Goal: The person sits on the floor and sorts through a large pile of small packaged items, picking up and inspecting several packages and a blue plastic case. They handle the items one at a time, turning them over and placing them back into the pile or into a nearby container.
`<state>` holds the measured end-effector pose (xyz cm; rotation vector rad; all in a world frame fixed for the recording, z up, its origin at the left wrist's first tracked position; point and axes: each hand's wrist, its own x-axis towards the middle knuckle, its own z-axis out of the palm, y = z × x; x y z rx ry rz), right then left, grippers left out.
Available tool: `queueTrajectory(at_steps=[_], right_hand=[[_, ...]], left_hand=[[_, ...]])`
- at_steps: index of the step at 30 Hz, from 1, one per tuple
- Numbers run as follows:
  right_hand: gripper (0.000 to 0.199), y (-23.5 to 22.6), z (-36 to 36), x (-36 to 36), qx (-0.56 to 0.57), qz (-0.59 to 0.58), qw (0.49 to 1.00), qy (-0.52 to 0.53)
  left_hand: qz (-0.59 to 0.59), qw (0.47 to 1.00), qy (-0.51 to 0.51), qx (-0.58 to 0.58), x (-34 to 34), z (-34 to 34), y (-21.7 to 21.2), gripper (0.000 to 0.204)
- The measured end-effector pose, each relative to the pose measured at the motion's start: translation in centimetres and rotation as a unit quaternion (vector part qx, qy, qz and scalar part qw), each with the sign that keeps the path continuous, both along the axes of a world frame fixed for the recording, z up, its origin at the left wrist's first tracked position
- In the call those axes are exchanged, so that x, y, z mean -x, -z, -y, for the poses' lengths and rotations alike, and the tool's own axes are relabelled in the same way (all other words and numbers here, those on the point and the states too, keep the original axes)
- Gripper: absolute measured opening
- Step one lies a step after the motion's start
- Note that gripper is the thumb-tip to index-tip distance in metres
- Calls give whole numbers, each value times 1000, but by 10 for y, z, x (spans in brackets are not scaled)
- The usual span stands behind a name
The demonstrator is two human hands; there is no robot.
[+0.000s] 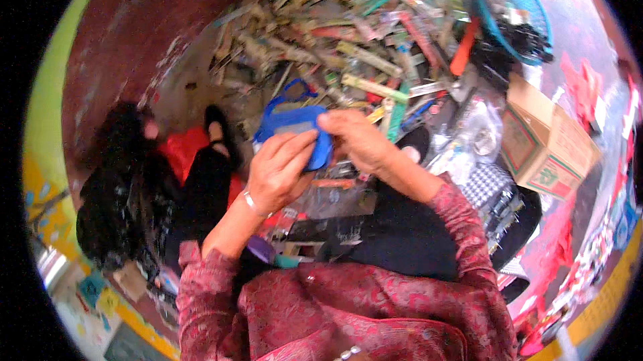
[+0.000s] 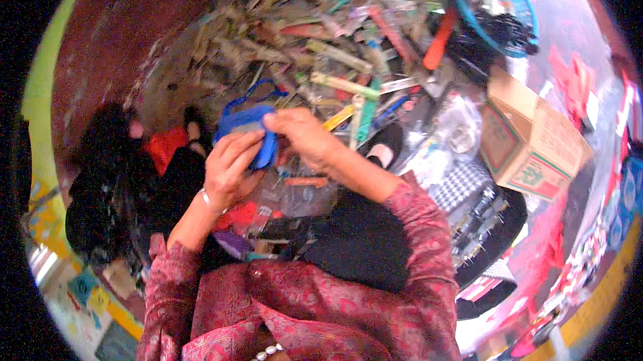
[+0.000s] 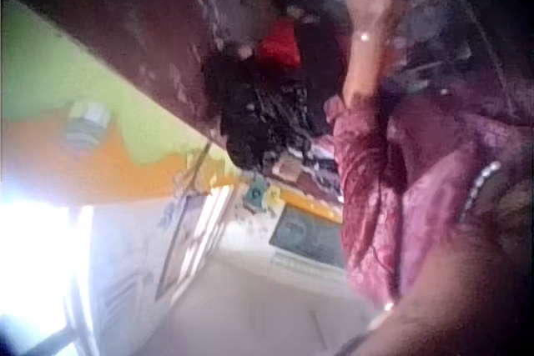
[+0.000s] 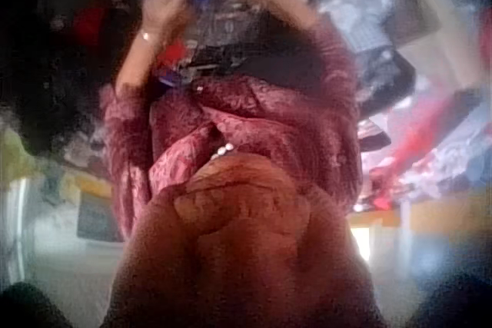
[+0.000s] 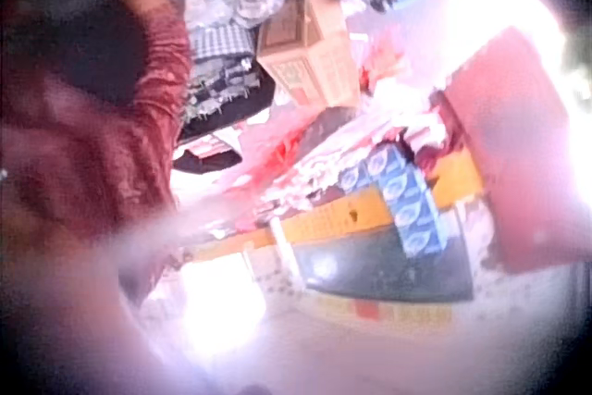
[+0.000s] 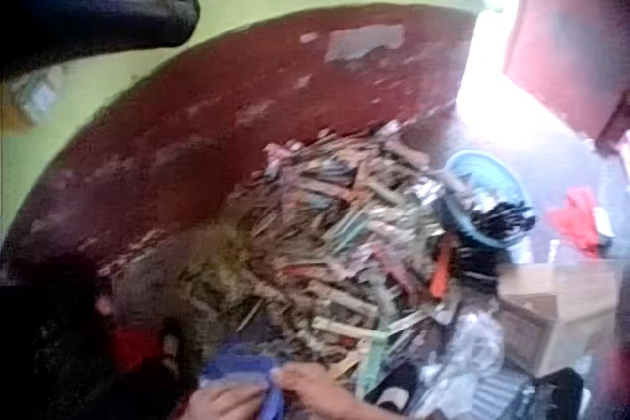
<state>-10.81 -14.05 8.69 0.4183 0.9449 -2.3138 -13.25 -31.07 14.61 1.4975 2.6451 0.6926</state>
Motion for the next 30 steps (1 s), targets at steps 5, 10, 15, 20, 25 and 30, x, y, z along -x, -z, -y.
queueTrajectory(at_steps=[5,10,15,20,25,30], right_hand=[[33,-5,-8,1,15,-56,998,26],[32,-9,-4,3,23,-84,995,38],[28,-23,-9,3,-64,-193,978,-43],[29,-17,-9,1,-87,-205,973,-54],[32,-4,-1,5,-72,-190,978,-42],[37,-8,-2,5,-91,-92,991,-15]], left_hand=[[126,989,-67,-38,2,-10,-7,51],[189,975,-99,-54,5,-15,-13,73],[84,994,-55,47,11,-15,-27,99],[140,988,-35,49,17,-17,-32,94],[362,918,-147,-74,12,-1,-13,95],[548,778,-202,-232,17,3,-4,87]])
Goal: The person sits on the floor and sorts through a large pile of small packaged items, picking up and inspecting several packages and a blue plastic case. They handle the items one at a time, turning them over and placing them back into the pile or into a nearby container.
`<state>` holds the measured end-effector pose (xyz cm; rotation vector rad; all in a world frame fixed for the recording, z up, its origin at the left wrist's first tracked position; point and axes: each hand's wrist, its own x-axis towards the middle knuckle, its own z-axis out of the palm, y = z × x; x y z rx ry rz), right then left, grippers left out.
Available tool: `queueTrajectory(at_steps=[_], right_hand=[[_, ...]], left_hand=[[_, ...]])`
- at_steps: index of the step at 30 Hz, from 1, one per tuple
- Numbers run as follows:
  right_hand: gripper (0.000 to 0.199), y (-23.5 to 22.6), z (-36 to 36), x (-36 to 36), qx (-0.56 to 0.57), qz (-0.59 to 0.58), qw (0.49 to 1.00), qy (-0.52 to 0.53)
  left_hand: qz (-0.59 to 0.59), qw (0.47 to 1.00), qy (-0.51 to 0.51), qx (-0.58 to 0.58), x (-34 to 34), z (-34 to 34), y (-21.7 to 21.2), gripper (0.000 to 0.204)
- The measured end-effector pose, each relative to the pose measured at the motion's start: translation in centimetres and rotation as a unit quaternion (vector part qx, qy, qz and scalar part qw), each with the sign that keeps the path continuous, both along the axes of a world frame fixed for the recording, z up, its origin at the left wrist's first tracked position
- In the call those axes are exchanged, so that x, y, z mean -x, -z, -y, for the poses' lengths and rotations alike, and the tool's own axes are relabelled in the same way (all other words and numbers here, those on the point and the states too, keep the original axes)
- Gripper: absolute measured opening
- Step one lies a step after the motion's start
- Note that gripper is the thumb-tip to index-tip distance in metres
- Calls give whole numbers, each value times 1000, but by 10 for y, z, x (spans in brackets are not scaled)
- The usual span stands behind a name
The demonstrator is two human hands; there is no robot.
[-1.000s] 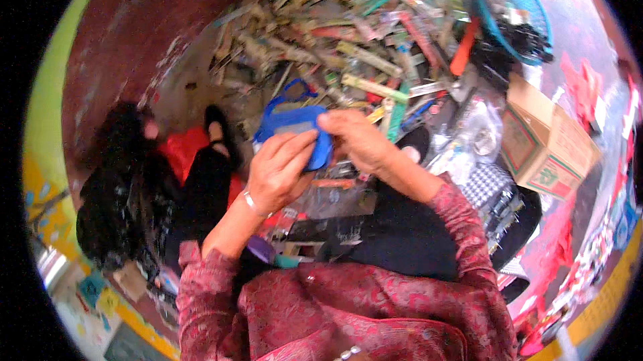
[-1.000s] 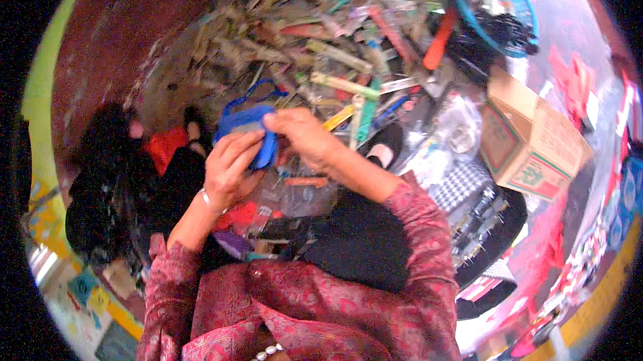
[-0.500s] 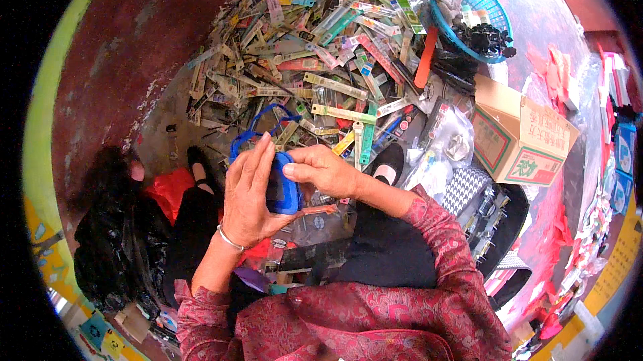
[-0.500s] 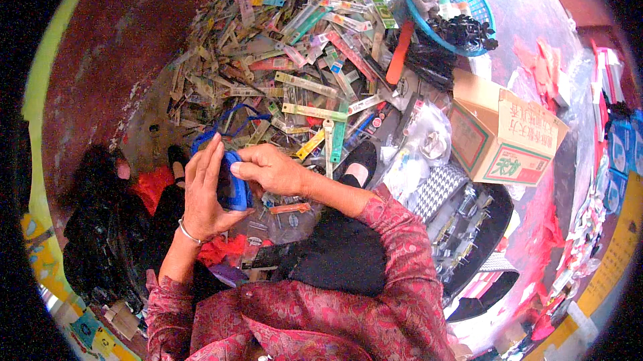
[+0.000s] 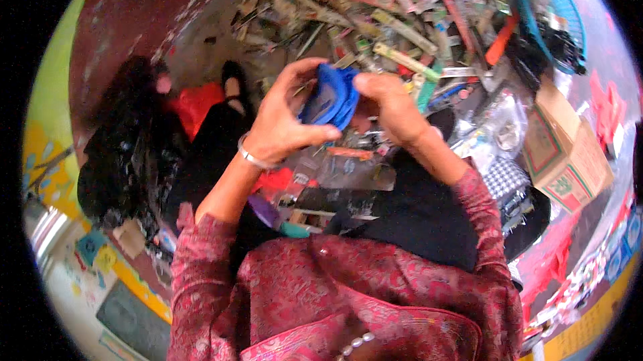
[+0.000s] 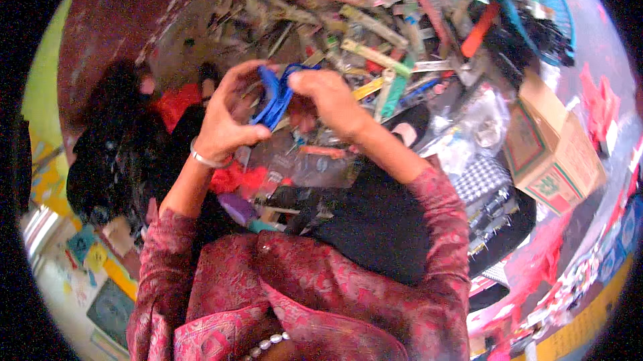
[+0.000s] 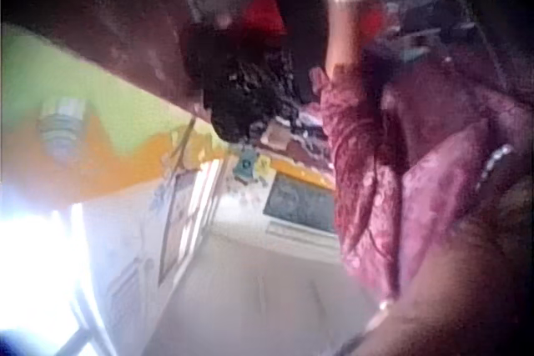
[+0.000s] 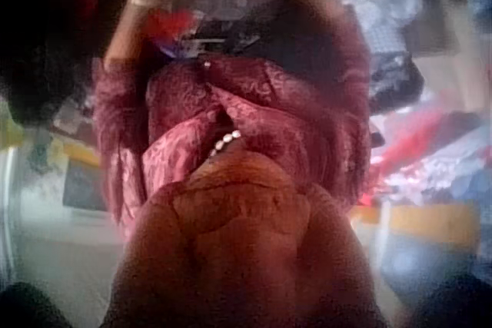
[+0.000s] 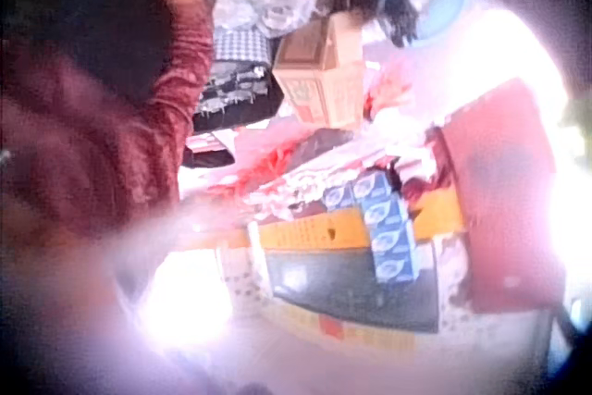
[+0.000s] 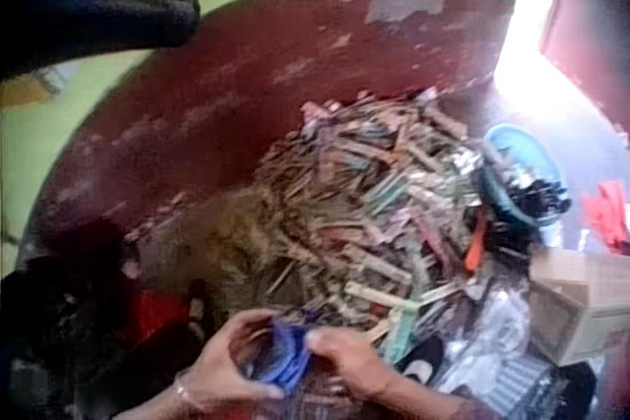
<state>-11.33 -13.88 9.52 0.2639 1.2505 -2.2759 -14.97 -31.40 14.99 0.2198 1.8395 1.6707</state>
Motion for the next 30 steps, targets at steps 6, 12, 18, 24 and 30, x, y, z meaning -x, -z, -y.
queueTrajectory(at_steps=[6,12,18,24,30], right_hand=[[34,-8,-2,-1,-50,-63,997,-22],[31,-13,-5,-3,-108,-93,989,27],[27,-24,-7,-6,-133,-94,983,83],[20,-12,-5,-10,-281,-160,939,120],[16,-23,-4,-10,-400,-271,868,118]], left_hand=[[-117,991,58,15,-2,4,2,86],[-366,926,1,92,-8,0,8,81],[-568,811,3,141,-8,2,16,76],[-561,808,51,170,-7,6,8,64],[-566,791,84,216,-3,13,2,47]])
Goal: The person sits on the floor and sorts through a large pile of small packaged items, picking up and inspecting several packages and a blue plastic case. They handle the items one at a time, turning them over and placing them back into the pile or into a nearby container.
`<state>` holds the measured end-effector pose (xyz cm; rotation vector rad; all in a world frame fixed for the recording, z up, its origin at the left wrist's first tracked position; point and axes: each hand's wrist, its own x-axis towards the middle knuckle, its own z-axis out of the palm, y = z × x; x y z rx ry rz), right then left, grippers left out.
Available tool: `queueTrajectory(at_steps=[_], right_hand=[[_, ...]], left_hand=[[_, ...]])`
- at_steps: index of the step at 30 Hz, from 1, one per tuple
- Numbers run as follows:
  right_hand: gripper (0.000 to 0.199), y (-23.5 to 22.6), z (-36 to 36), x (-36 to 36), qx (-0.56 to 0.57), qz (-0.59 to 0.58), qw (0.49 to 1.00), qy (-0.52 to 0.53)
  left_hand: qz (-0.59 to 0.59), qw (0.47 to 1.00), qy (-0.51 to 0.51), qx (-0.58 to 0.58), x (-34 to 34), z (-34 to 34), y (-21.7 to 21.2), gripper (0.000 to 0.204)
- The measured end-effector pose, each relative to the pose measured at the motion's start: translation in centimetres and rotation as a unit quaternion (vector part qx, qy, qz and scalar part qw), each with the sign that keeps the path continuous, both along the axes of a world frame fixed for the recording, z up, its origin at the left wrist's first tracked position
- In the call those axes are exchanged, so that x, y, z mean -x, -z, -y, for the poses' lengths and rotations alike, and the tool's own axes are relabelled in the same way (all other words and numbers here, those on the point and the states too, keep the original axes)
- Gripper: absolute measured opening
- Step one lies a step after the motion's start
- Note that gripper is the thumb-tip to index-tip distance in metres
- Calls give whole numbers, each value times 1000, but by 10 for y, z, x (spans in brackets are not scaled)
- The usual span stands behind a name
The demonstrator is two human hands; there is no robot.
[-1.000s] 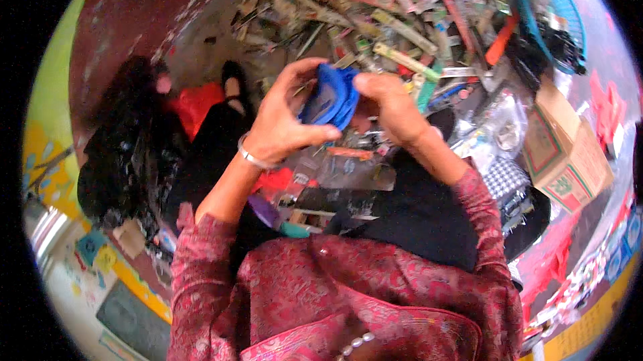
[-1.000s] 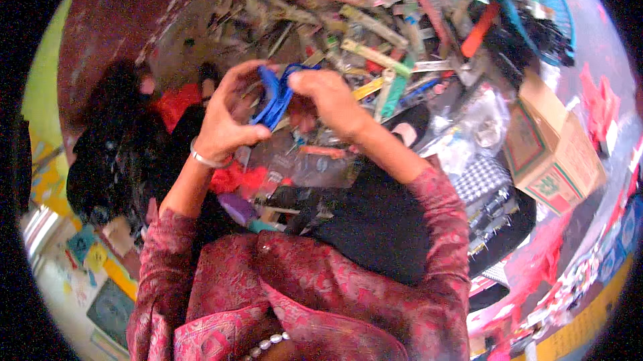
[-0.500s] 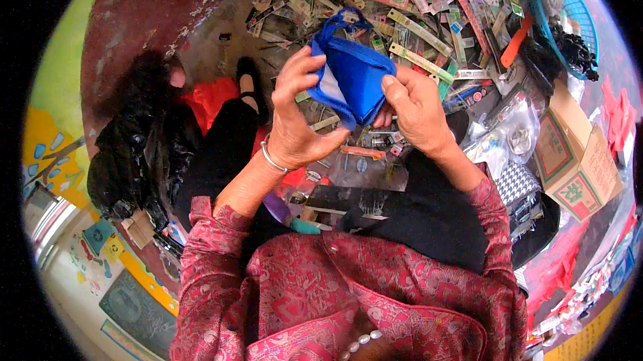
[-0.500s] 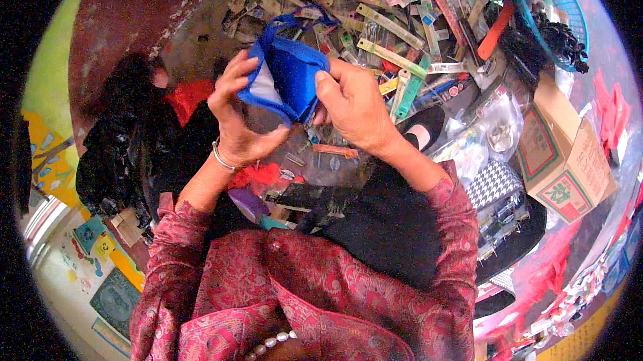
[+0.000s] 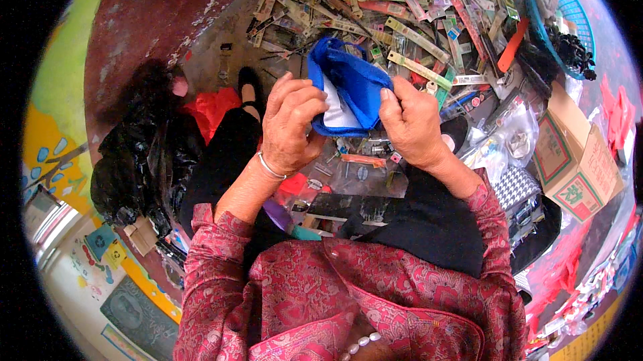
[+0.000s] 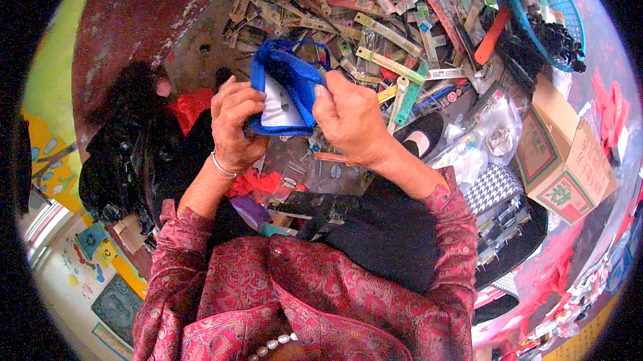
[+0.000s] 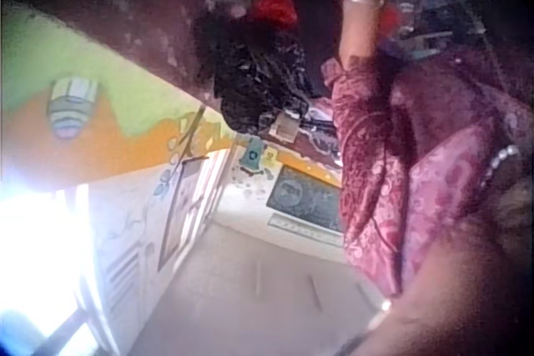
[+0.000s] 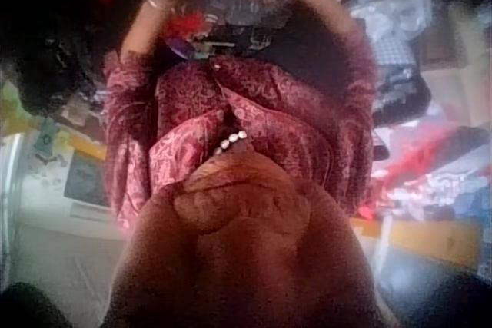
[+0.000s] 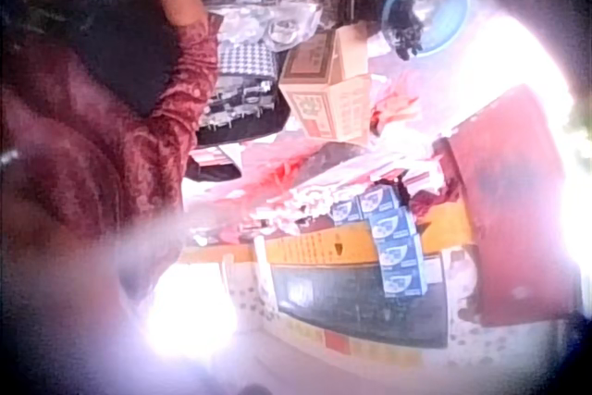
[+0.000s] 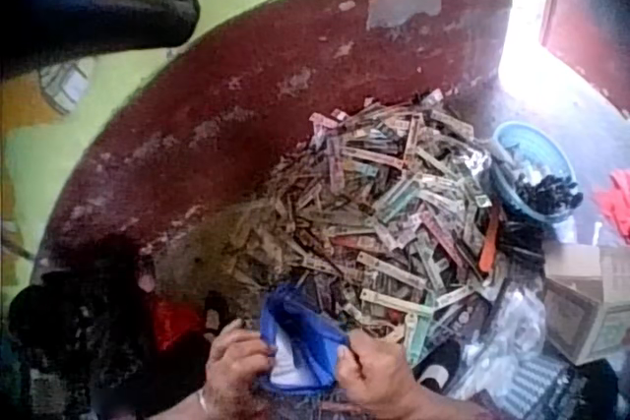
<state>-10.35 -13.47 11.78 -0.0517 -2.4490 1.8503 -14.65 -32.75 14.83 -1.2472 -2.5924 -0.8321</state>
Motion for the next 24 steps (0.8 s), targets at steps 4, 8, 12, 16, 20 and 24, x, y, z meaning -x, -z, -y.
queueTrajectory(at_steps=[4,8,12,16,20,24], right_hand=[[13,-2,4,0,-55,-74,996,3],[10,9,5,2,-129,-98,985,55],[12,19,5,8,-160,-91,978,101],[13,19,5,7,-155,-71,981,97],[15,16,3,7,-126,-41,987,86],[15,15,1,7,-101,-32,992,73]], left_hand=[[-45,990,6,132,1,-3,-11,37],[-36,992,18,123,-1,-8,-12,25],[-27,992,35,120,-2,-9,-9,19],[-15,991,27,130,-5,-9,-9,16],[-21,991,24,126,-5,-9,-8,16],[-18,994,20,109,-5,-5,-5,18]])
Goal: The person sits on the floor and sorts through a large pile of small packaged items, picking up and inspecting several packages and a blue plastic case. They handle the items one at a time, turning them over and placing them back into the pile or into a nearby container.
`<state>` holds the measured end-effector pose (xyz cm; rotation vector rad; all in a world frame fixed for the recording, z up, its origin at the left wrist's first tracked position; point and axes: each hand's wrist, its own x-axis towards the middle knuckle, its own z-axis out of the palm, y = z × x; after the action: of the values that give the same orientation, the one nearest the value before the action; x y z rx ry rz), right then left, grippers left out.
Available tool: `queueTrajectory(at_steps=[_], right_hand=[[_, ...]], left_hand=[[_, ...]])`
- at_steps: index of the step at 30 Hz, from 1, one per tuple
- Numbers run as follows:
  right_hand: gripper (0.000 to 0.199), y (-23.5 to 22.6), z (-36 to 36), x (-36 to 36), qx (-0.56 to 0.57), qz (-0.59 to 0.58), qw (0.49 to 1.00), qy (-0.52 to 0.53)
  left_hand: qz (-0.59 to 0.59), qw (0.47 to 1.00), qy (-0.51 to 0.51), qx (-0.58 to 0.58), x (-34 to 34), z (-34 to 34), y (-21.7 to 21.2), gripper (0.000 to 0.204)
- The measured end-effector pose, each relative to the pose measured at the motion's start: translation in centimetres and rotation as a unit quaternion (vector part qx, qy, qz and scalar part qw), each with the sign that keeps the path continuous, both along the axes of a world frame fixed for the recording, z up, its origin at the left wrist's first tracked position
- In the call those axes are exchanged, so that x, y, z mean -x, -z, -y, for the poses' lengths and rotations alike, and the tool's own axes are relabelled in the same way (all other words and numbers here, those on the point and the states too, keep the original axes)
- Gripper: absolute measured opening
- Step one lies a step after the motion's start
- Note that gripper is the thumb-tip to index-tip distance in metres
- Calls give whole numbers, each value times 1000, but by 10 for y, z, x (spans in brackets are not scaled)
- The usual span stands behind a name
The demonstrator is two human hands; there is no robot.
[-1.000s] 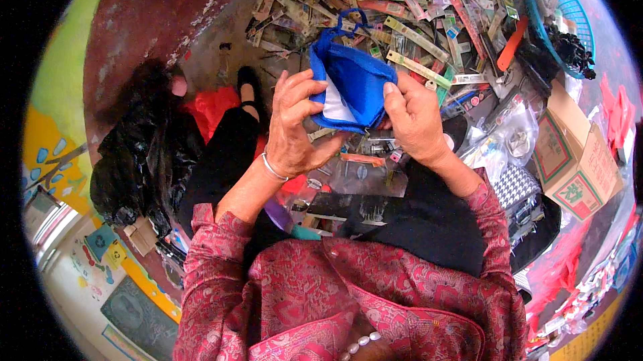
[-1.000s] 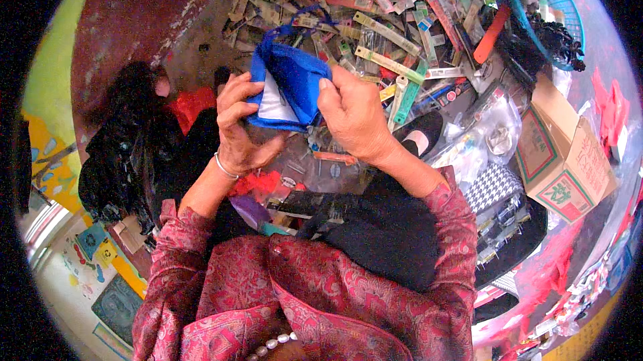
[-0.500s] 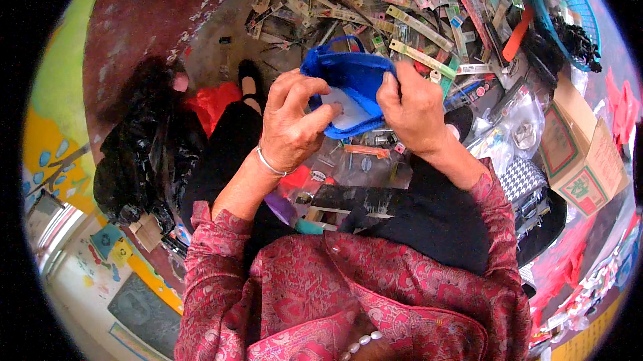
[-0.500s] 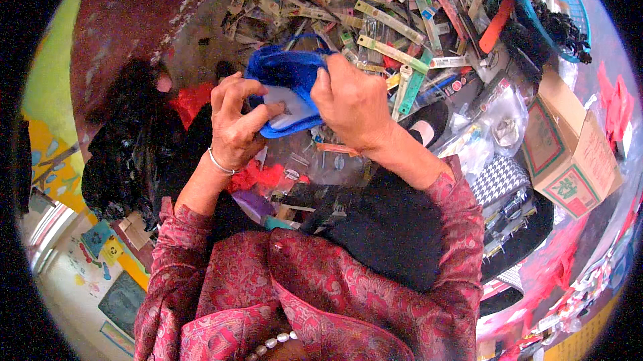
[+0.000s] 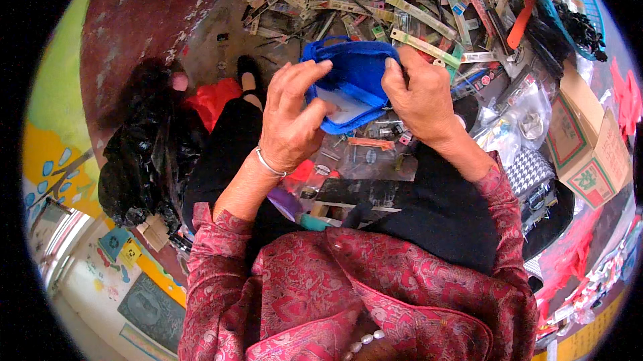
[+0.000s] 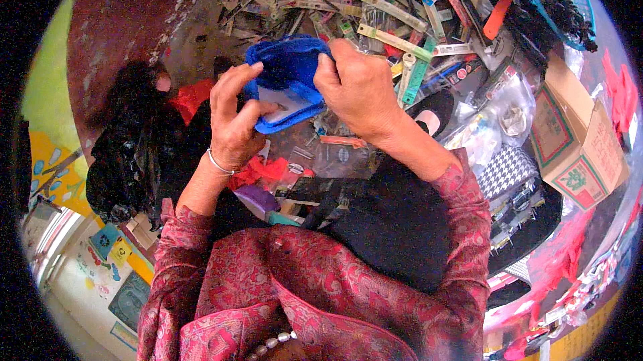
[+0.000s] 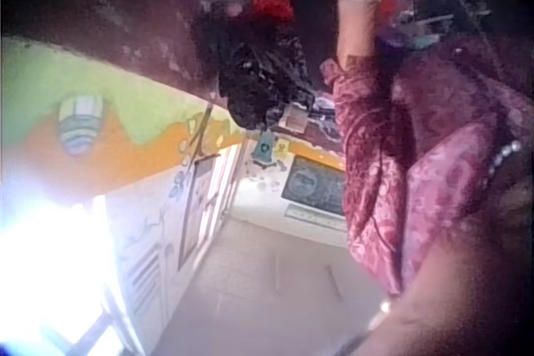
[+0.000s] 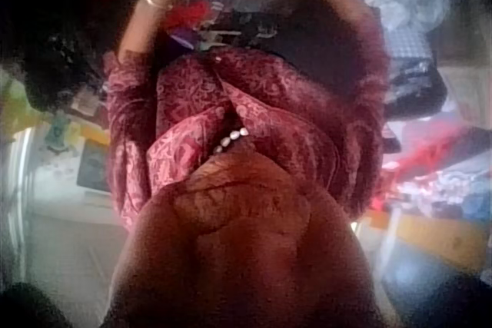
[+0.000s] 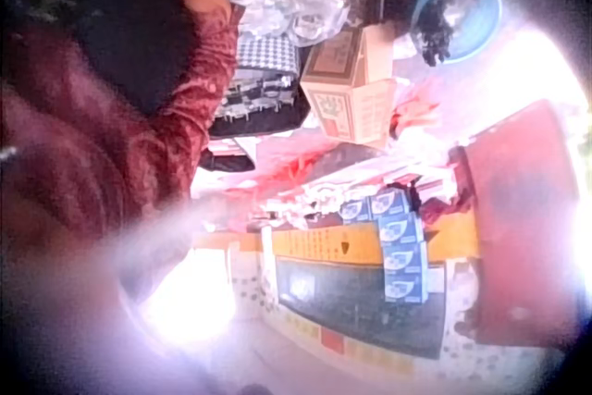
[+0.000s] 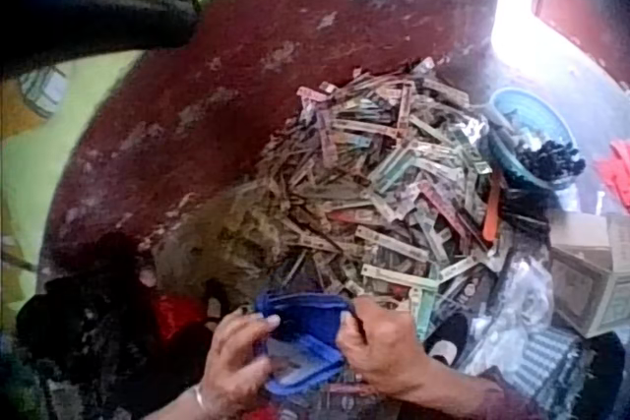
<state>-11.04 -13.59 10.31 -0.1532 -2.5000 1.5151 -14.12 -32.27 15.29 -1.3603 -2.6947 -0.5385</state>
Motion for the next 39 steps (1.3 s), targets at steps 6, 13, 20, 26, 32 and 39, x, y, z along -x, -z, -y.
queueTrajectory(at_steps=[6,13,20,26,32,39], right_hand=[[18,-4,1,1,54,38,997,-49],[22,-3,0,3,72,79,992,-70],[26,59,3,4,366,190,906,-92],[24,29,5,6,504,271,816,-82],[21,35,-3,1,436,227,842,-223],[37,14,-32,22,433,99,883,-151]], left_hand=[[113,988,-96,-34,4,6,7,28],[145,982,-110,-49,3,11,12,39],[366,820,-341,-279,1,12,33,71],[709,473,-375,-366,4,23,25,45],[664,492,-308,-472,7,22,18,39],[632,681,-245,-278,16,23,3,37]])
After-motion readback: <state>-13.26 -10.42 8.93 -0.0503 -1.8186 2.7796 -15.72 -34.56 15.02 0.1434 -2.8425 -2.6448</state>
